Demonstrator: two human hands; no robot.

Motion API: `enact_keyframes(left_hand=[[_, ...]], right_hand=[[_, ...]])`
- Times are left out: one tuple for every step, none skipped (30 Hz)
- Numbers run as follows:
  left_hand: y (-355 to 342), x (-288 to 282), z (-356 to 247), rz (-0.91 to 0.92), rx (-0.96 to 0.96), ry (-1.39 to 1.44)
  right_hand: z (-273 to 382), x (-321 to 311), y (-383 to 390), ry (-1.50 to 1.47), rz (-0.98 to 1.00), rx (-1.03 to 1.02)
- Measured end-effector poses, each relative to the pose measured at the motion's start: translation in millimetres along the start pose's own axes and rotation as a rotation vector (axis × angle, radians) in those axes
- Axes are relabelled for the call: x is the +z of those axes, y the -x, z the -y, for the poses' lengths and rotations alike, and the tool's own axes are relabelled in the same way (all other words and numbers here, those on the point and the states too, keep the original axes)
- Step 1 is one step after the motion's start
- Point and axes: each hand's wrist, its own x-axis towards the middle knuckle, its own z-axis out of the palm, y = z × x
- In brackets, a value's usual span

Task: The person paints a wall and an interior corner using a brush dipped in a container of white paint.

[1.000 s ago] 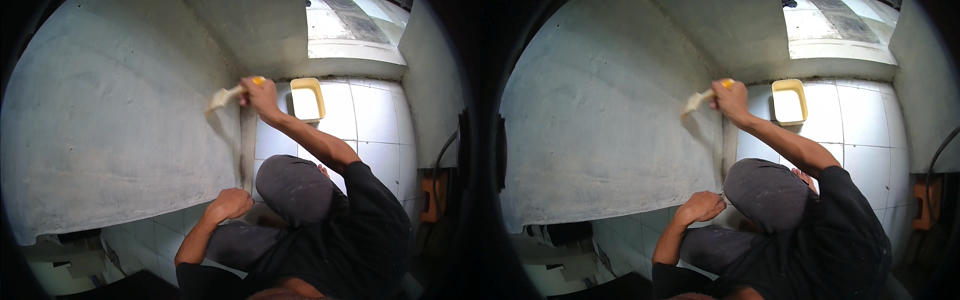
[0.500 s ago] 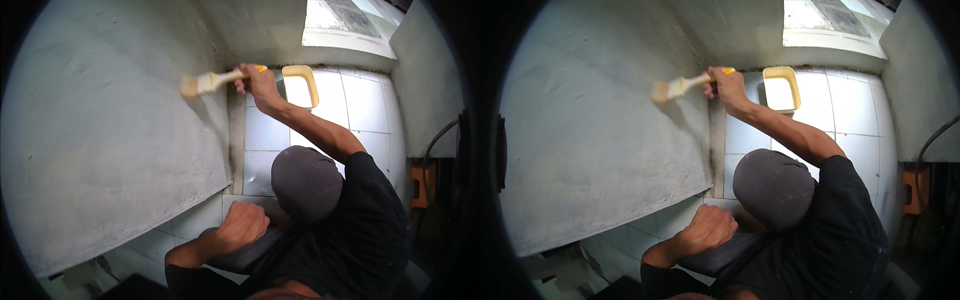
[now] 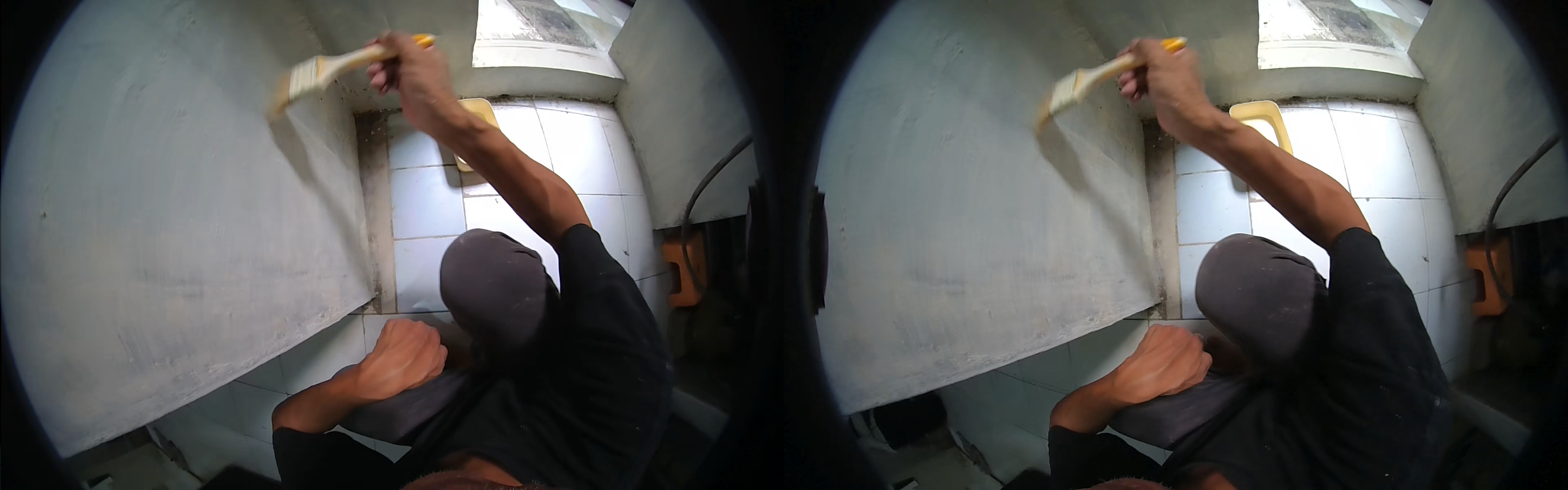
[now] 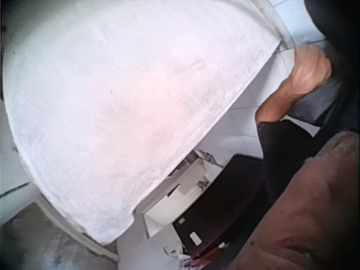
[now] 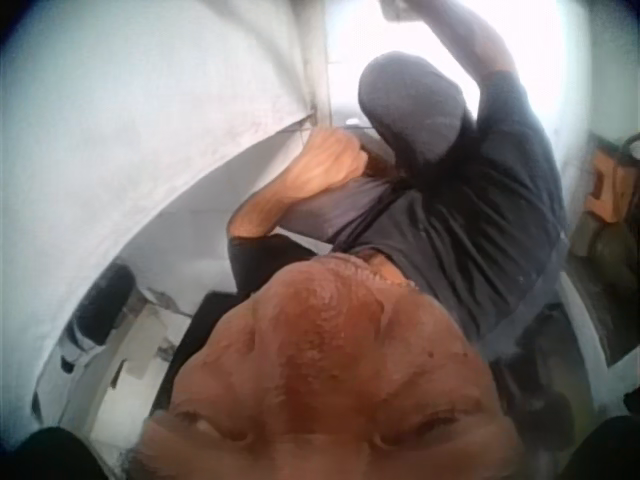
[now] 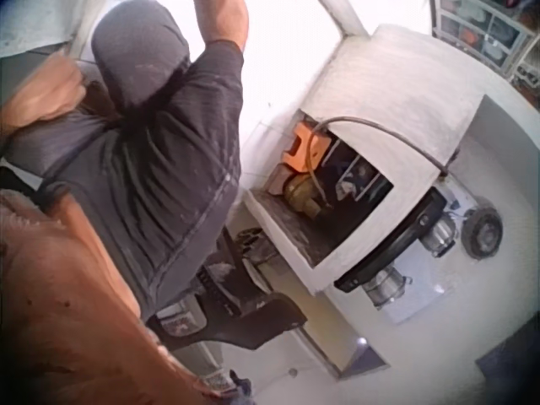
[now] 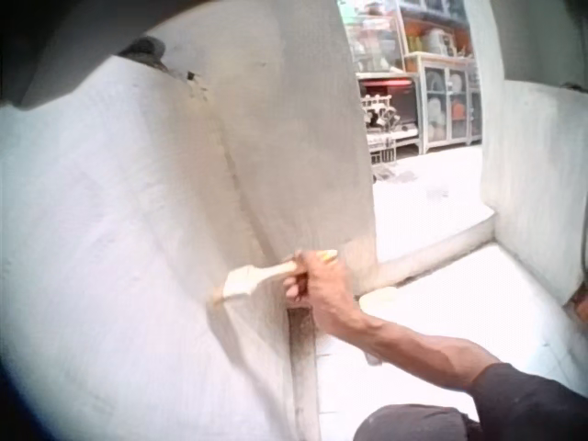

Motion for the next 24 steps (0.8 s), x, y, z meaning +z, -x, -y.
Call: enact_keyframes(left_hand=[[6.1, 3.0, -4.0, -0.014, -0.033, -0.019], [10.3, 5.3, -6.2, -0.028, -0.067, -0.037], [12.6, 5.9, -3.4, 0.191, -0.107, 0.008], [10.9, 3.1, -0.5, 0.414, -0.149, 0.053], [11.5, 1.5, 1.6, 0.642, -0.183, 0.102], [15.5, 1.7, 3.0, 0.511, -0.157, 0.073], [22.7, 3.2, 5.1, 0.385, -0.136, 0.044], [27.3, 4.7, 6.4, 0.262, -0.11, 0.015], [26.2, 3.1, 3.9, 0.237, -0.099, -0.011], [22.9, -0.5, 0.4, 0.212, -0.089, -0.035], [20.7, -2.9, -3.7, 0.18, -0.082, -0.058], [22.1, -5.2, -3.9, 0.299, -0.12, -0.008], [24.2, -4.1, -1.3, 0.405, -0.152, 0.051], [25.7, -3.4, 1.1, 0.512, -0.181, 0.11], [26.8, -3.8, 2.6, 0.354, -0.122, 0.026], [26.2, -3.1, 4.5, 0.186, -0.064, -0.051], [21.2, -5.0, 1.2, 0.13, -0.046, -0.116], [14.1, -5.2, -2.3, 0.066, -0.036, -0.182], [8.8, -7.5, -3.7, 0.101, -0.007, -0.183], [5.3, -8.8, -4.4, 0.135, 0.022, -0.186], [2.6, -7.8, -3.2, 0.168, 0.05, -0.188], [2.5, -8.6, 0.4, 0.217, 0.046, -0.185], [3.4, -10.1, 5.7, 0.266, 0.041, -0.182], [1.7, -8.5, 8.6, 0.314, 0.034, -0.179]], right_hand=[[6.7, -0.4, -0.2, -0.05, 0.013, -0.037], [5.9, -2.1, -2.3, -0.097, 0.022, -0.04], [3.2, -4.7, -4.9, -0.145, 0.032, -0.043], [1.1, -7.7, -5.0, -0.197, 0.039, -0.044], [-9.3, -11.9, -0.9, -0.142, 0.015, 0.009], [-27.7, -16.7, 4.5, -0.087, -0.009, 0.061], [-48.5, -24.6, 11.0, -0.04, -0.035, 0.115], [-68.6, -37.6, 17.0, -0.038, -0.083, 0.18], [-85.2, -50.6, 21.2, -0.036, -0.132, 0.241], [-94.4, -66.4, 24.5, 0.026, -0.135, 0.241], [-95.2, -83.1, 29.8, 0.094, -0.134, 0.245], [-94.9, -99.2, 32.5, 0.162, -0.132, 0.248], [-87.7, -113.9, 32.3, 0.187, -0.15, 0.227], [-79.5, -127.9, 29.8, 0.212, -0.167, 0.206], [-70.3, -141.9, 26.8, 0.238, -0.184, 0.185], [-56.4, -156.2, 22.3, 0.283, -0.228, 0.163], [-43.6, -163.7, 20.4, 0.318, -0.239, 0.108], [-36.6, -179.3, 14.6, 0.359, -0.252, 0.067], [-28.8, -191.4, 9.3, 0.386, -0.267, 0.016], [-17.1, -199.7, 9.9, 0.45, -0.279, -0.044], [-13.1, -218.5, 7.1, 0.493, -0.274, -0.129], [-9.9, -228.5, 8.8, 0.609, -0.318, -0.15], [-6.7, -238.6, 9.1, 0.725, -0.361, -0.169], [-2.5, -248.5, 5.1, 0.917, -0.341, -0.209]])
